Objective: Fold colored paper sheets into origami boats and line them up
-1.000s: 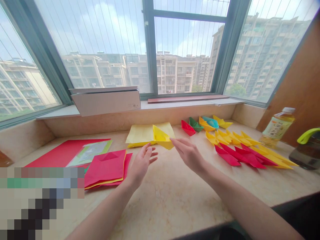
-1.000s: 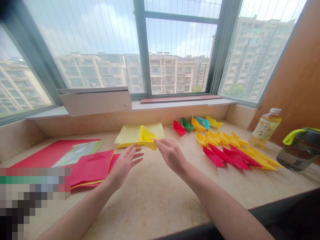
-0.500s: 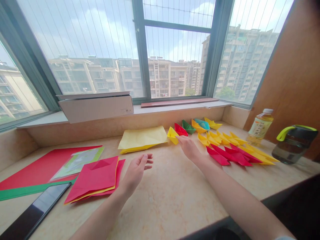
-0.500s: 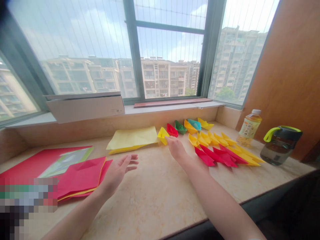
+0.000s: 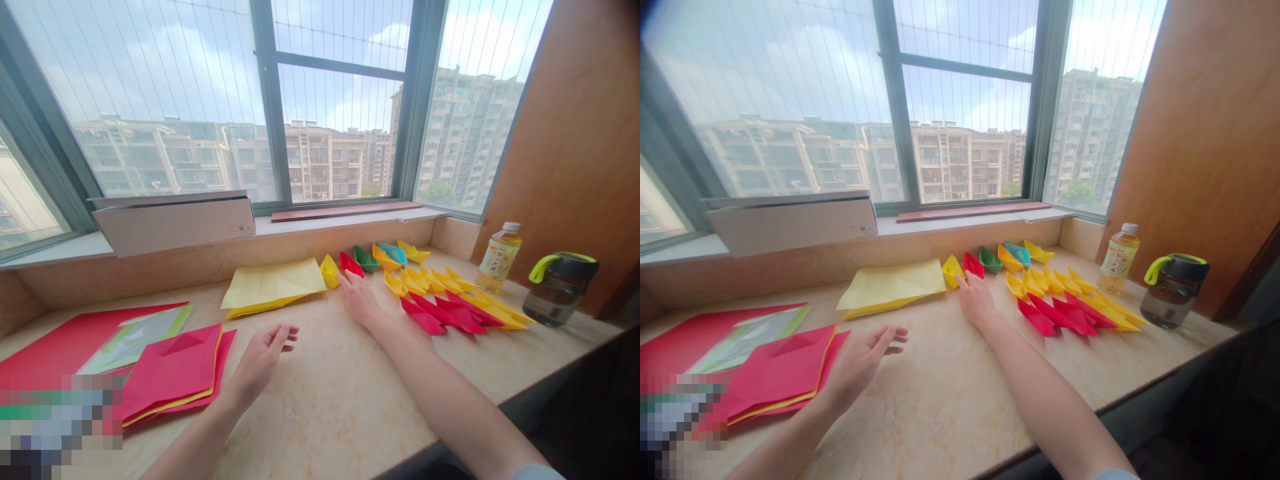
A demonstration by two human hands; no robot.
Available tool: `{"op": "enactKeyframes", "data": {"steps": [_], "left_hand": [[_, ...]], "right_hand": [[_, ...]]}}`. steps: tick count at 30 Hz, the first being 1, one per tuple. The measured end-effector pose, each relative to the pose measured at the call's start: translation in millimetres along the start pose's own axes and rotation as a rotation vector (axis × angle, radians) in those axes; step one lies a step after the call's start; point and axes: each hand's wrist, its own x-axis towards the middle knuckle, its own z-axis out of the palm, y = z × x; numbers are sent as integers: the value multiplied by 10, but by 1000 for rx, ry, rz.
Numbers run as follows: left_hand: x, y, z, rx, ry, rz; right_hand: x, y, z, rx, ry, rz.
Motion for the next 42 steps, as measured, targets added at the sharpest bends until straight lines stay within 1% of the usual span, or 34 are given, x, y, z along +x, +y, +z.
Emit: {"op": "enactKeyframes", "data": {"steps": [4,8,11,15,19,25,28,32,34,39,42], "left_hand": [[19,-52,-25,30,0,25],[32,-94,-47,64,-15,37],[26,-94,-55,92,-24,31],[10,-62,-58,130,-23,20],[4,-28,-60,158,-17,23],[-18,16,-58,222,-25,59],[-41,23,-62,330,-33,132],[-58,30,-85,532,-39,367],[-54,34,-104,604,-36,439],[-1,-10,-164,687,-5,456],[43,-62,-229,721,23,443]], "right_hand": [[13,11,-29,-45,25,33],[16,73,-67,-82,38,120],[4,130,-107,-99,22,181],[-15,162,-145,-103,-25,225],[-26,153,-131,-93,-68,226],[10,198,-14,-79,-96,171],[44,249,47,-70,-106,127],[77,313,95,-49,-115,90],[79,336,100,-38,-114,97],[56,326,63,-4,-60,117],[42,261,25,39,-5,90]]}}
